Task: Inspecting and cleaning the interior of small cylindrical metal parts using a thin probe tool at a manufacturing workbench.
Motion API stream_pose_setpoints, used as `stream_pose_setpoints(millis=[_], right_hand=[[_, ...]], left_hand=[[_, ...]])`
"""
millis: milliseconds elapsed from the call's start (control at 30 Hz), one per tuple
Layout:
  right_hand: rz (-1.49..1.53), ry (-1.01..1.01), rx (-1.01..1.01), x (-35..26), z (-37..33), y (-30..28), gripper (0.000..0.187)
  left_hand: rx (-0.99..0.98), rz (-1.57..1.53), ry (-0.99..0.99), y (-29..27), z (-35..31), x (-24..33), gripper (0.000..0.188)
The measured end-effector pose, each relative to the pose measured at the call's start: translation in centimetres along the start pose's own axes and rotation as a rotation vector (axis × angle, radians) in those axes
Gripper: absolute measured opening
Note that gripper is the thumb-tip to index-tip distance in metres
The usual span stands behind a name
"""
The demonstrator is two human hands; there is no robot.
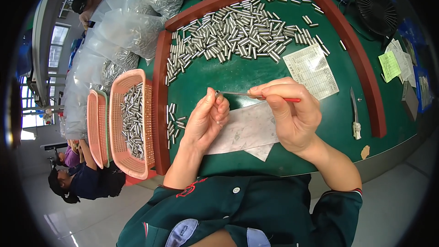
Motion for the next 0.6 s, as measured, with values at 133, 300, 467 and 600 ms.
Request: stream_pose_setpoints(millis=[133,300,467,600], right_hand=[[-0.016,0.002,-0.006,0.1,0.0,0.0,0.006],[-0.084,-0.148,-0.020,-0.3,0.3,-0.1,0.009],[-0.092,-0.186,0.065,-0.4,0.8,-1.1,0.013],[-0.084,-0.131,0.056,-0.2,0.8,-0.9,0.014]], left_hand=[[0.011,0.025,0.019,0.0,0.0,-0.1,0.032],[0.010,0.043,0.023,-0.3,0.0,0.0,0.030],[0.017,0.252,0.251,0.6,-0.2,0.5,0.006],[-0.006,0.349,0.400,0.5,-0.5,1.0,0.014]])
Point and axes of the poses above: each hand's wrist, its own z-axis towards the middle knuckle, its own y-axis out of the palm, x = y × z, the point moved 3 cm from there along z, towards the middle knuckle, and after that the axes turned 8 degrees about -z, right-handed, at the moved point
